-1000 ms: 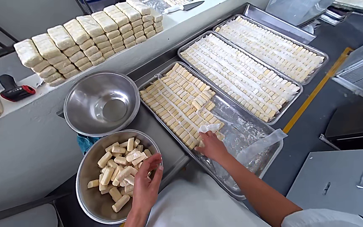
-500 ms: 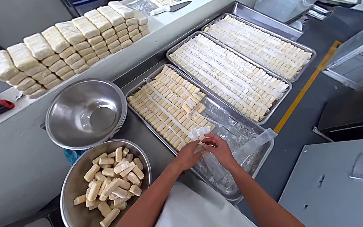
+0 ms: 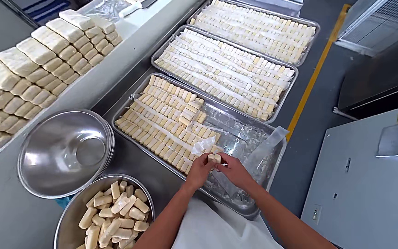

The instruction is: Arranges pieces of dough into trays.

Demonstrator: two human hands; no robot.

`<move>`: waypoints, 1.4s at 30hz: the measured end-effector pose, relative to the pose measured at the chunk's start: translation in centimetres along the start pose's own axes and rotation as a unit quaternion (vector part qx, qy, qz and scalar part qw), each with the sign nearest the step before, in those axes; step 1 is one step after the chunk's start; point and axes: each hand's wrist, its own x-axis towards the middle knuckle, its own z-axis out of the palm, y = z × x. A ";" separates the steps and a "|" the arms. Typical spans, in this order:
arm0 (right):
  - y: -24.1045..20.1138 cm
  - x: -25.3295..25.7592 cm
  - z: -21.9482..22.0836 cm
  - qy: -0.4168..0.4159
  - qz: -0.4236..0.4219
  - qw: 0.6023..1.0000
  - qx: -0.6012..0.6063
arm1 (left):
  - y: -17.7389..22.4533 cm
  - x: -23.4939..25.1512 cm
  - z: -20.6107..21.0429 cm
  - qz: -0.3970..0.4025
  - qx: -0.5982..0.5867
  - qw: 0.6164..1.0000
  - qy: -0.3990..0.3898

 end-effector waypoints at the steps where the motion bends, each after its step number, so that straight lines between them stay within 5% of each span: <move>1: -0.2 0.0 0.3 0.015 -0.006 0.999 -0.031 | 0.2 0.1 -0.1 0.002 0.026 1.000 0.012; 5: -0.3 -0.4 1.5 0.079 -0.043 0.986 -0.139 | 0.7 -0.4 -0.5 0.021 0.167 0.983 0.072; 8: -0.3 -0.8 1.6 0.070 -0.046 0.991 -0.107 | 0.9 -1.7 -0.7 0.031 0.197 0.975 0.100; 16: -2.9 -2.4 -2.2 0.094 0.014 0.976 0.197 | -0.1 -8.4 -5.5 0.010 -0.072 0.977 0.201; 19: -6.8 -2.1 1.3 -0.003 -0.031 0.986 0.161 | 0.1 -13.6 -8.2 0.035 -0.110 0.965 0.237; 24: -12.6 -1.6 14.9 -0.289 0.005 0.949 0.129 | -3.5 -23.6 -14.6 0.061 -0.107 0.895 0.428; 27: -13.5 -1.6 21.0 -0.360 -0.005 0.931 0.064 | -6.0 -27.2 -17.5 0.063 -0.079 0.859 0.502; 29: -13.3 -1.5 22.4 -0.378 -0.057 0.924 -0.027 | -7.4 -27.9 -18.3 0.045 0.047 0.866 0.496; 32: -13.6 -1.7 21.0 -0.342 -0.105 0.932 -0.054 | -9.7 -26.2 -17.6 0.035 0.321 0.846 0.425; 35: -13.3 1.1 17.1 -0.234 -0.175 0.944 -0.153 | -11.2 -24.8 -14.4 0.080 0.444 0.797 0.401; 38: -13.1 8.0 11.4 -0.092 -0.205 0.935 -0.276 | -11.9 -25.3 -12.4 0.171 0.444 0.798 0.371; 42: -12.8 19.7 4.3 0.071 -0.121 0.933 -0.330 | -11.2 -26.1 -11.0 0.185 0.312 0.844 0.394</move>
